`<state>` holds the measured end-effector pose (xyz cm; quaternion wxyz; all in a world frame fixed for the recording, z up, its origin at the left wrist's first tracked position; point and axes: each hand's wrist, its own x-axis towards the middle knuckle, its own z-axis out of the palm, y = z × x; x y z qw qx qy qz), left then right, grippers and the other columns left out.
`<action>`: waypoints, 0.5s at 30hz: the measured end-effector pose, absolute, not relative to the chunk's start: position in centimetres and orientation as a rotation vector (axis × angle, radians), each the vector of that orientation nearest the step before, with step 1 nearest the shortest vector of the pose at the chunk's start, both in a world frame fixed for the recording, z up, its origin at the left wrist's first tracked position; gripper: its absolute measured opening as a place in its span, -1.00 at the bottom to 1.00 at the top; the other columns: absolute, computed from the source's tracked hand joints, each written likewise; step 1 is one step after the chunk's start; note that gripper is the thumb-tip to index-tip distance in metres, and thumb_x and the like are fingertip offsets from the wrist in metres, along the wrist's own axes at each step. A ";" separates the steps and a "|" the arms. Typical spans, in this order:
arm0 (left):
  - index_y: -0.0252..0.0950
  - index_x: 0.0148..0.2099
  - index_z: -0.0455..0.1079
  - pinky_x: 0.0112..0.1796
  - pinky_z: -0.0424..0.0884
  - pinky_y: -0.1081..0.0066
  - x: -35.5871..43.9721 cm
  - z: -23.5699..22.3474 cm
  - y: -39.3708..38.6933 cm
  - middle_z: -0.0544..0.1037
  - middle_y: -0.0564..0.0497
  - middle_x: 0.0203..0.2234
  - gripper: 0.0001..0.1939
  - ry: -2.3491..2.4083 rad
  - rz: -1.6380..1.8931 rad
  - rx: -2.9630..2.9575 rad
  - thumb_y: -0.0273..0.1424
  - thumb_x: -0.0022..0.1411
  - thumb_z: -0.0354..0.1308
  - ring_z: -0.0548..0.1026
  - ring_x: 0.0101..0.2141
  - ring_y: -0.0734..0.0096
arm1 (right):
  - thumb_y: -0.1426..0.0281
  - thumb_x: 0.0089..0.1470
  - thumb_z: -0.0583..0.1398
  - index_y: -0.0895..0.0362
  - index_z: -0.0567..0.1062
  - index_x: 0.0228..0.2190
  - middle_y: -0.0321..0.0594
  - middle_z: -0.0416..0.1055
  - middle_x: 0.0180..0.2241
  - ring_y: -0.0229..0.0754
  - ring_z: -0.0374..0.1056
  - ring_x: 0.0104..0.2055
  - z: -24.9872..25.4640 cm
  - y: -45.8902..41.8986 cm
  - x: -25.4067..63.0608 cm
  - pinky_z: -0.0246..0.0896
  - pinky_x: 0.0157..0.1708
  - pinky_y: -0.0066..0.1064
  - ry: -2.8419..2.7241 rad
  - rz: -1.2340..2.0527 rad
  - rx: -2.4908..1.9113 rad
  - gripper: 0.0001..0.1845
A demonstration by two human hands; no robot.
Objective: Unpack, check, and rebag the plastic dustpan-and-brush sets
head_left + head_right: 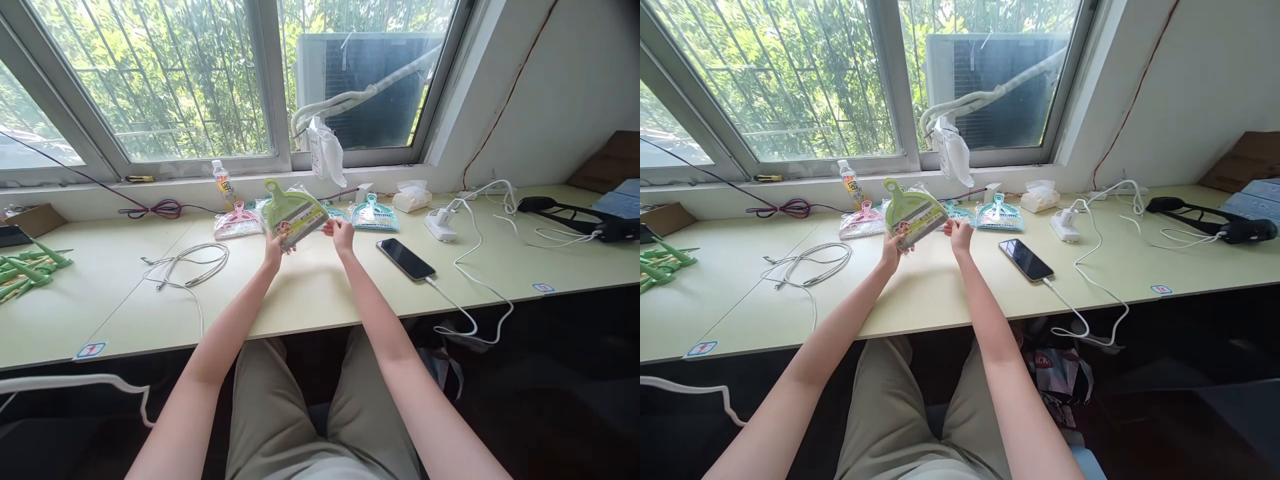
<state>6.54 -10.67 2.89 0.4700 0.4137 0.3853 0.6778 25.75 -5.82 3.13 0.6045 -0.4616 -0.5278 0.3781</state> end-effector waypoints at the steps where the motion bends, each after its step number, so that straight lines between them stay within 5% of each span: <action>1: -0.22 0.13 0.18 -0.65 0.32 0.52 5.9 2.9 -10.4 0.56 -0.01 -0.24 -0.42 0.931 1.710 0.932 -0.53 0.03 0.14 0.51 -0.57 0.47 | 0.39 0.32 0.06 0.11 0.55 -0.09 0.00 0.56 -0.08 -0.01 0.55 -0.04 3.2 -6.2 25.9 0.48 0.05 -0.09 -1.319 0.661 -1.090 -0.72; 4: -0.30 0.04 0.28 -0.55 0.45 0.54 4.0 2.8 -9.5 0.57 -0.04 -0.27 -0.52 0.917 1.729 0.708 -0.60 0.03 0.12 0.56 -0.45 0.45 | 0.61 0.20 0.04 -0.07 0.42 0.17 -0.16 0.27 0.31 -0.03 0.15 0.39 3.2 -6.8 26.0 0.22 0.28 -0.01 -1.682 0.173 -1.116 -0.41; 6: -0.37 -0.01 0.33 -0.55 0.45 0.57 2.8 2.7 -9.2 0.56 -0.06 -0.34 -0.61 0.961 1.629 0.643 -0.61 0.06 0.12 0.56 -0.42 0.45 | 0.66 0.10 0.12 -0.12 0.43 0.17 -0.25 0.18 0.37 -0.02 -0.05 0.47 2.8 -6.8 25.9 0.04 0.36 0.08 -1.863 0.117 -1.076 -0.32; 11: -0.41 -0.04 0.34 -0.68 0.30 0.59 1.8 2.7 -9.3 0.53 -0.02 -0.52 -0.67 1.102 1.389 0.657 -0.60 0.10 0.10 0.36 -0.63 0.54 | 0.46 0.07 0.32 -0.08 0.66 -0.36 -0.26 0.60 -0.06 0.03 0.38 0.16 2.0 -5.4 26.0 0.09 0.31 0.06 -1.722 0.473 -0.860 -0.84; 15: -0.40 -0.11 0.34 -0.73 0.14 0.54 2.0 2.9 -10.0 0.59 -0.15 -0.48 -0.78 1.067 1.151 0.865 -0.53 0.16 0.08 0.21 -0.71 0.56 | 0.32 0.02 0.38 -0.04 0.63 -0.49 -0.26 0.62 -0.23 -0.01 0.44 0.02 2.0 -5.0 26.3 0.12 0.27 0.00 -1.543 0.615 -0.801 -0.92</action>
